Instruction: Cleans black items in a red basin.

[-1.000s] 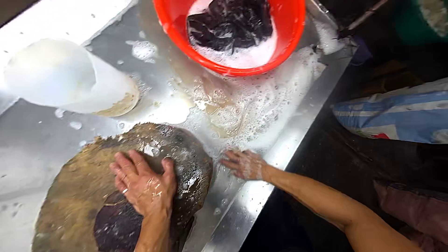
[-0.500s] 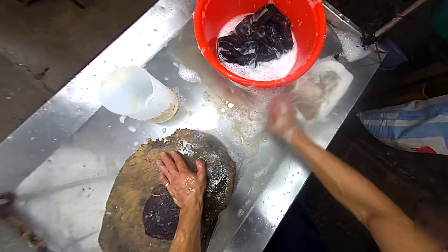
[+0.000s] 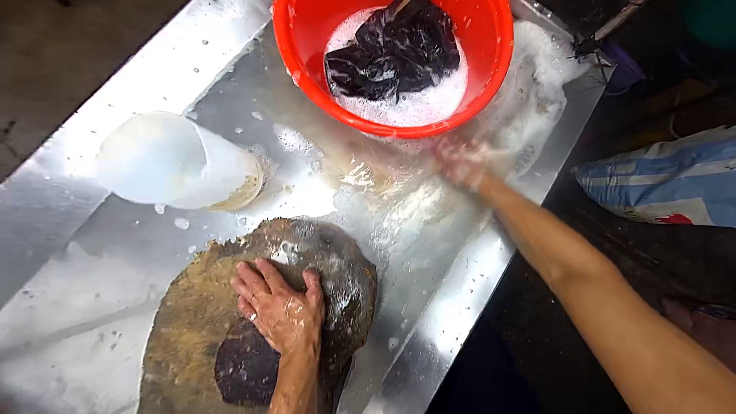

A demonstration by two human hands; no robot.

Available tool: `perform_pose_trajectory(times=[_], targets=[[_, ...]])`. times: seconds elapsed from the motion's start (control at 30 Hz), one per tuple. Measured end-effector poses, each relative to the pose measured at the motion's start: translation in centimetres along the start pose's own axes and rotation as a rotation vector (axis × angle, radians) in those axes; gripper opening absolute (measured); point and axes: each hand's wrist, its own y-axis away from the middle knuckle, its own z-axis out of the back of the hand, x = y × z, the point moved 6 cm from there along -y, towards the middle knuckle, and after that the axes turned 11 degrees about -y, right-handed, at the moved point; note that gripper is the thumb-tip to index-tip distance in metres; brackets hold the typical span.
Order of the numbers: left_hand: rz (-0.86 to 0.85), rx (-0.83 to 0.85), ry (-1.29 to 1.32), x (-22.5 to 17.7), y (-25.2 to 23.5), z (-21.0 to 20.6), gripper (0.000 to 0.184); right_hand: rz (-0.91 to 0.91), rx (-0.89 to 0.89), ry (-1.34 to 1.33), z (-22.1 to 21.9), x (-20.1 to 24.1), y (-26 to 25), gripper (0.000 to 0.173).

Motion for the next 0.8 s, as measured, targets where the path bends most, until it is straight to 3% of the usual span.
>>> perform_pose_trajectory(times=[0.1,0.17,0.23,0.3,0.37,0.43,0.5,0.7,0.8], targets=[[0.005,0.011,-0.01,0.3,0.2,-0.2,0.092,-0.288,-0.144,-0.059,3.5,-3.1,-1.1,0.056],[0.013,0.022,-0.016,0.5,0.3,-0.4,0.092,-0.281,-0.188,-0.094,3.9,1.4,1.1,0.056],[0.018,0.027,-0.017,0.4,0.2,-0.6,0.091,-0.135,-0.151,-0.157,1.9,8.8,6.2,0.056],[0.029,0.031,-0.009,0.3,0.0,-0.7,0.09,0.002,0.006,-0.233,-2.6,16.9,13.4,0.058],[0.033,0.061,-0.004,0.8,0.3,-0.8,0.09,0.099,0.323,-0.321,-7.1,23.6,21.2,0.058],[0.035,0.076,-0.01,1.0,0.3,-1.0,0.09,0.24,0.518,-0.355,-9.3,26.9,26.0,0.058],[0.037,0.067,-0.002,0.4,0.3,-1.0,0.09,0.311,0.591,-0.34,-9.4,25.5,26.2,0.059],[0.049,0.054,-0.003,0.1,0.4,-0.1,0.087,0.189,0.295,-0.082,-3.2,8.7,14.9,0.065],[0.051,0.059,-0.009,0.3,0.6,-0.2,0.085,0.158,0.167,-0.013,-1.2,2.6,9.5,0.068]])
